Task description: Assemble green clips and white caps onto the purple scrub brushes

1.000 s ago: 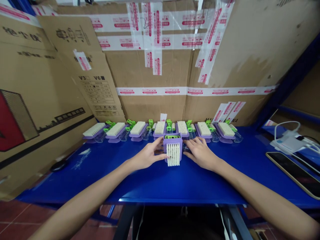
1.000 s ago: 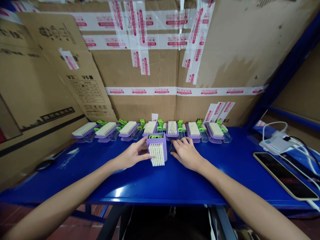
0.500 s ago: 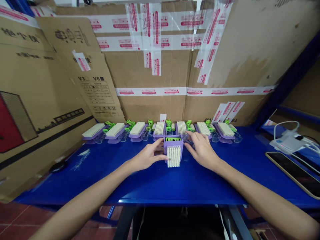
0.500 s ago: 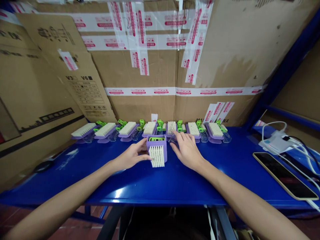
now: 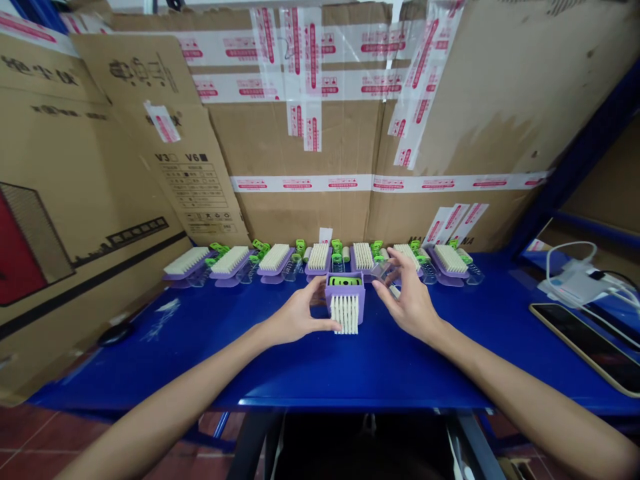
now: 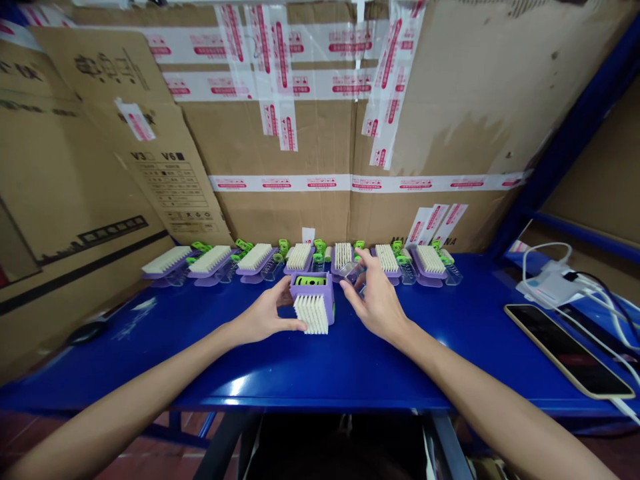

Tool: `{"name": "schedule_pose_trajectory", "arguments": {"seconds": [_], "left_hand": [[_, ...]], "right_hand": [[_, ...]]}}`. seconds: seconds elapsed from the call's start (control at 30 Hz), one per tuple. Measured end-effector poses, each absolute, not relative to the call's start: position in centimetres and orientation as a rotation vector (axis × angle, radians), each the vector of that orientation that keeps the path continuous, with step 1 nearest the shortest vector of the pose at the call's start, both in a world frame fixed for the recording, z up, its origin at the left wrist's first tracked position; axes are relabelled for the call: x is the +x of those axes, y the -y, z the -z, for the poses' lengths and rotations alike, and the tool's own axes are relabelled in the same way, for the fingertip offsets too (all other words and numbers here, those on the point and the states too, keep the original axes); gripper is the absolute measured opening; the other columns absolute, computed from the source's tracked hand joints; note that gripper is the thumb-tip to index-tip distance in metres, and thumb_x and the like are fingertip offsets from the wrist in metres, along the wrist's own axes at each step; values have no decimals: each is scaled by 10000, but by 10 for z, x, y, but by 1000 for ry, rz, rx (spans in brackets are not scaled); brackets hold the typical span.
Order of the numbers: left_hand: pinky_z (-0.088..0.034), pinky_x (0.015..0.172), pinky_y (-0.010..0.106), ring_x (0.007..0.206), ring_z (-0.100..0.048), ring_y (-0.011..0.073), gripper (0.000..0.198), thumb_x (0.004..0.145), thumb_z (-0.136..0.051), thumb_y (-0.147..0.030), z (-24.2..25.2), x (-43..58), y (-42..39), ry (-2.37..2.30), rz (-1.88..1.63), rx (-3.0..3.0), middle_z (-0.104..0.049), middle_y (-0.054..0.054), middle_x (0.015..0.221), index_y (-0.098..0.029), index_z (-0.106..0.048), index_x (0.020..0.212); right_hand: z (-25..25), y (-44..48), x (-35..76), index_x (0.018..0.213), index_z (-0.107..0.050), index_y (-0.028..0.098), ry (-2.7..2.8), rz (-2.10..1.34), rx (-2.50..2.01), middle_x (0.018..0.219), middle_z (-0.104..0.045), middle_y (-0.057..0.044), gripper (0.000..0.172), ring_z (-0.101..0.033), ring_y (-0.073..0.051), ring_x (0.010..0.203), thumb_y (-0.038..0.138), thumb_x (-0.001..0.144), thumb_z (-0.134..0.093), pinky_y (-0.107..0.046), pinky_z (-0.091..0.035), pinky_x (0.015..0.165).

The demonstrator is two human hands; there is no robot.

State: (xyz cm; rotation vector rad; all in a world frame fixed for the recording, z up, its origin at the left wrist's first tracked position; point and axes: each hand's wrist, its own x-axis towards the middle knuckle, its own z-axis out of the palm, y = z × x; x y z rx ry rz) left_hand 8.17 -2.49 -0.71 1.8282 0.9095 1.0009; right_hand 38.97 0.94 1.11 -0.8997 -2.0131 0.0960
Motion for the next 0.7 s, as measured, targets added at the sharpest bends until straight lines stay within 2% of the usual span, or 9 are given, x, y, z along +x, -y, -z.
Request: {"name": "schedule_pose_trajectory", "arguments": {"seconds": [0.17,0.33,0.53,0.7], "left_hand": [[-542,1272,772,1528,-675,479,1035,819,-1047,-471,9,88,29,-979,-1060,1928,-656,255,1645,-230,-465,1642],[-578,1252,733,1489,-704,447,961,902,-974,-502,7,93,32,-973,-1101,1969,-681,246,1606,-221,-431,1644],[-611,1206,734,1479,-706,472,1036,833,-1030,-514,10,95,31,-1003,-1138,1945,-681,251,1600,-236,-432,1633],[-608,1208,749,1458,-718,468,1029,818,-1047,-495,12,95,29,-1014,-1149,1949,-690,234,1588,-241,-464,1627]], "right_hand": [[-11,-9,389,1793,-239,275,2038,-85,-868,1350,-672,-148,759,-719,-257,816,390,1140,-609,-542,-676,928],[-9,-10,389,1761,-272,280,2061,-59,-847,1323,-675,-136,692,-720,-257,840,384,1157,-594,-547,-665,958],[-9,-11,388,1759,-288,269,2079,-49,-852,1301,-680,-129,689,-720,-262,854,380,1151,-594,-554,-650,986],[-8,-11,388,1809,-240,275,2089,-78,-877,1313,-684,-142,765,-720,-286,874,368,1137,-595,-587,-644,1002]]}}
